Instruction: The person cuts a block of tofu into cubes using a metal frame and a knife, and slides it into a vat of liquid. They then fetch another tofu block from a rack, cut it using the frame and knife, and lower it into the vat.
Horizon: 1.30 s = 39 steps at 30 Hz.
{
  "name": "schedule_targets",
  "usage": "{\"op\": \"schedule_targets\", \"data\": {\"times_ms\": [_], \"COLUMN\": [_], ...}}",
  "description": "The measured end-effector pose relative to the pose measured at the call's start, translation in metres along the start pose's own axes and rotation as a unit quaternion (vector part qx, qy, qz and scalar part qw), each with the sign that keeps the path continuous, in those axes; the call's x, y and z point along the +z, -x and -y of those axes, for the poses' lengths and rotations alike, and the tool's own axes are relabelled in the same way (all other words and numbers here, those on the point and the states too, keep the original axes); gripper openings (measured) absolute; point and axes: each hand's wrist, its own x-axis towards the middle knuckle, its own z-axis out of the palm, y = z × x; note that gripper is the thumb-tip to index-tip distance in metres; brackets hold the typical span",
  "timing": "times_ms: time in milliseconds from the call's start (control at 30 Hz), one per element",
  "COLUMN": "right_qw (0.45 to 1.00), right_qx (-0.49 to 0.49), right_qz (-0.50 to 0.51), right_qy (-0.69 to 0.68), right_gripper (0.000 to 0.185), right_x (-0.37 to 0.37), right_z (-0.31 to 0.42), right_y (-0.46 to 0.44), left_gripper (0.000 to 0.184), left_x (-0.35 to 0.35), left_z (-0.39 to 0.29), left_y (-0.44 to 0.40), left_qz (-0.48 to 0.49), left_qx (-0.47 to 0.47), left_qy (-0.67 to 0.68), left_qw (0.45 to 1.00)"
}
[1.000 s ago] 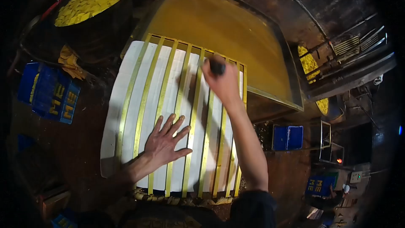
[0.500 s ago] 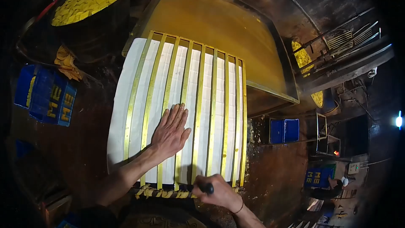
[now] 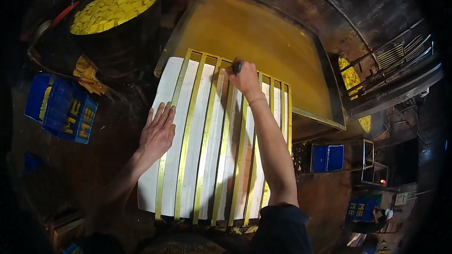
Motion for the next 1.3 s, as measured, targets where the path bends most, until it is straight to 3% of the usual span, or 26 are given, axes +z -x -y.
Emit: {"op": "schedule_targets", "data": {"times_ms": [100, 133, 167, 200, 267, 300, 367, 433, 500, 633, 767, 800, 833, 867, 933, 967, 1000, 1033, 1067, 1167, 1200, 1233, 1300], "right_qw": [0.983, 0.966, 0.901, 0.915, 0.841, 0.837, 0.833, 0.866, 0.974, 0.992, 0.994, 0.996, 0.991, 0.981, 0.940, 0.918, 0.841, 0.846, 0.818, 0.825, 0.898, 0.935, 0.972], "right_qx": [0.034, 0.119, 0.232, 0.176, 0.268, 0.227, 0.226, 0.249, 0.120, 0.058, 0.066, 0.049, 0.024, 0.058, 0.170, 0.127, 0.297, 0.234, 0.251, 0.239, 0.206, 0.200, 0.113], "right_qz": [0.141, 0.204, 0.241, 0.294, 0.404, 0.422, 0.415, 0.262, 0.134, -0.027, 0.037, 0.052, 0.096, 0.150, 0.233, 0.255, 0.356, 0.427, 0.439, 0.351, 0.253, 0.197, 0.086], "right_qy": [-0.109, -0.105, -0.278, -0.213, -0.239, -0.265, -0.287, -0.345, -0.139, -0.107, -0.081, -0.046, -0.093, -0.109, -0.182, -0.277, -0.280, -0.218, -0.275, -0.374, -0.294, -0.218, -0.189], "right_gripper": [0.012, 0.011, 0.011, 0.011, 0.017, 0.017, 0.015, 0.014, 0.014, 0.012, 0.010, 0.012, 0.014, 0.016, 0.024, 0.022, 0.020, 0.018, 0.019, 0.016, 0.014, 0.014, 0.013], "right_x": [-0.057, -0.083, -0.092, -0.118, -0.179, -0.182, -0.191, -0.186, -0.149, -0.023, 0.016, 0.004, -0.015, -0.037, -0.085, -0.118, -0.149, -0.156, -0.166, -0.170, -0.156, -0.141, -0.078], "right_z": [0.049, 0.080, 0.090, 0.120, 0.194, 0.205, 0.210, 0.197, 0.165, 0.079, 0.054, 0.063, 0.074, 0.096, 0.153, 0.188, 0.226, 0.238, 0.251, 0.246, 0.233, 0.223, 0.170], "right_y": [0.073, 0.114, 0.177, 0.220, 0.241, 0.256, 0.236, 0.186, 0.117, -0.015, -0.021, -0.006, 0.021, 0.060, 0.158, 0.186, 0.205, 0.233, 0.229, 0.173, 0.155, 0.117, 0.046], "left_gripper": [0.051, 0.052, 0.052, 0.052, 0.052, 0.052, 0.052, 0.051, 0.052, 0.052, 0.053, 0.054, 0.054, 0.054, 0.054, 0.054, 0.054, 0.054, 0.054, 0.054, 0.054, 0.054, 0.053], "left_x": [0.001, 0.000, 0.002, 0.004, 0.007, 0.007, 0.008, 0.008, 0.008, 0.004, 0.001, 0.002, 0.003, 0.004, 0.005, 0.006, 0.006, 0.006, 0.006, 0.006, 0.005, 0.003, 0.001], "left_z": [-0.002, -0.004, -0.005, -0.004, -0.003, -0.003, -0.003, -0.002, -0.002, -0.004, -0.002, -0.003, -0.003, -0.002, -0.002, -0.003, -0.003, -0.002, -0.002, -0.001, -0.001, -0.001, -0.002], "left_y": [0.002, 0.001, 0.001, 0.001, 0.002, 0.002, 0.002, 0.003, 0.003, 0.003, 0.002, 0.002, 0.003, 0.003, 0.003, 0.003, 0.003, 0.003, 0.003, 0.003, 0.003, 0.004, 0.002], "left_qz": [-0.004, -0.008, -0.008, -0.015, -0.025, -0.026, -0.042, -0.047, -0.059, -0.047, -0.028, -0.021, -0.018, -0.025, -0.034, -0.034, -0.036, -0.039, -0.040, -0.052, -0.055, -0.057, -0.044], "left_qx": [-0.008, -0.006, 0.001, -0.004, -0.006, -0.005, -0.003, 0.000, -0.002, -0.013, -0.017, -0.016, -0.010, -0.010, -0.009, -0.006, -0.006, -0.007, -0.005, 0.002, -0.003, -0.001, -0.014], "left_qy": [-0.027, -0.047, -0.042, -0.040, -0.046, -0.046, -0.023, -0.020, -0.012, 0.005, 0.006, 0.008, 0.012, 0.016, 0.019, 0.024, 0.022, 0.018, 0.015, 0.015, 0.030, 0.043, 0.036], "left_qw": [1.000, 0.999, 0.999, 0.999, 0.999, 0.999, 0.999, 0.999, 0.998, 0.999, 0.999, 1.000, 1.000, 1.000, 0.999, 0.999, 0.999, 0.999, 0.999, 0.999, 0.998, 0.997, 0.998]}}
